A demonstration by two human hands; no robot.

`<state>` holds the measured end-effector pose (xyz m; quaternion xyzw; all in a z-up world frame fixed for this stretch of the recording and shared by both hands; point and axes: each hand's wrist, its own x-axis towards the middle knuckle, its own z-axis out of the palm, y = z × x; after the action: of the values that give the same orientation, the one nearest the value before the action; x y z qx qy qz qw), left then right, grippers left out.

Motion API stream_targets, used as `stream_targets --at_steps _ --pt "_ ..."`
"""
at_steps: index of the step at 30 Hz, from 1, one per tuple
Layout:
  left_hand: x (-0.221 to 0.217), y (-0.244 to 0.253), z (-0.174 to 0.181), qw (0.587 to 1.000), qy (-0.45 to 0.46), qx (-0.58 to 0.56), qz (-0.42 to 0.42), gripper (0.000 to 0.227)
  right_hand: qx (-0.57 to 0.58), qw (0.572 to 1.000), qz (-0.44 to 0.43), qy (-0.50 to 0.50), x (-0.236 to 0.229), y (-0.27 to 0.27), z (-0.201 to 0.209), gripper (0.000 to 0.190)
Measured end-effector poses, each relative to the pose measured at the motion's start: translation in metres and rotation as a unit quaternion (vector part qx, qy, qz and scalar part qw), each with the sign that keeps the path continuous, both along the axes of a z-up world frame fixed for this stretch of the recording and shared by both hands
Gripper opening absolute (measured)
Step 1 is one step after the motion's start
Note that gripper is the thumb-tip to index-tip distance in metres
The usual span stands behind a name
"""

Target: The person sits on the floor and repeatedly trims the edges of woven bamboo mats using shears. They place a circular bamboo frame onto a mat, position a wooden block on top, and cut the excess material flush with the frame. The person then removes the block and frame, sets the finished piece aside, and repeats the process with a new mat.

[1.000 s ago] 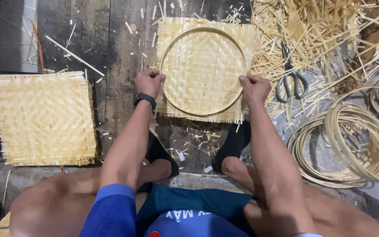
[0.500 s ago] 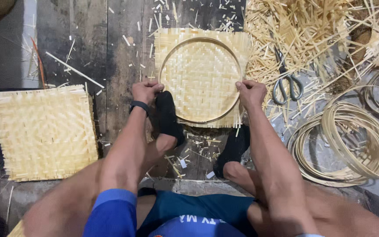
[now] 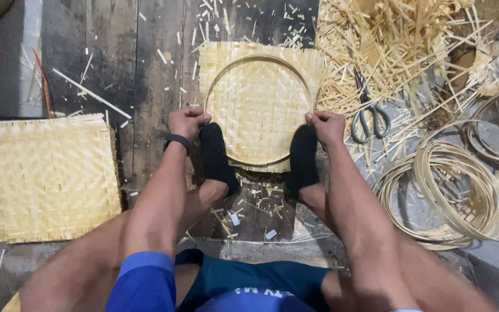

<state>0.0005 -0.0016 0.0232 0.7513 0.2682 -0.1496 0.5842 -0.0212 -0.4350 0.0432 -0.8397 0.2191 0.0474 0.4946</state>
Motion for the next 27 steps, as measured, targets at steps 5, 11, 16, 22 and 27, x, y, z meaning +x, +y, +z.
stream_targets --at_steps 5,11,16,22,27 --pt "0.034 -0.012 0.066 0.955 0.073 0.223 -0.184 0.033 -0.03 0.999 0.008 -0.005 0.002 0.018 0.04 0.029" --pt "0.115 -0.098 0.084 0.778 -0.408 0.342 -0.335 0.036 -0.321 0.806 0.475 -0.15 -0.037 0.145 0.078 0.1" --pt "0.137 -0.133 0.057 0.89 -0.257 0.24 -0.29 0.027 -0.393 0.786 0.428 -0.21 -0.067 0.173 0.052 0.101" --pt "0.153 -0.133 0.054 0.913 -0.226 0.215 -0.262 0.024 -0.328 0.832 0.412 -0.175 -0.066 0.168 0.053 0.095" --pt "0.154 -0.131 0.055 0.913 -0.203 0.21 -0.284 0.023 -0.23 0.908 0.304 -0.173 0.046 0.122 0.062 0.048"
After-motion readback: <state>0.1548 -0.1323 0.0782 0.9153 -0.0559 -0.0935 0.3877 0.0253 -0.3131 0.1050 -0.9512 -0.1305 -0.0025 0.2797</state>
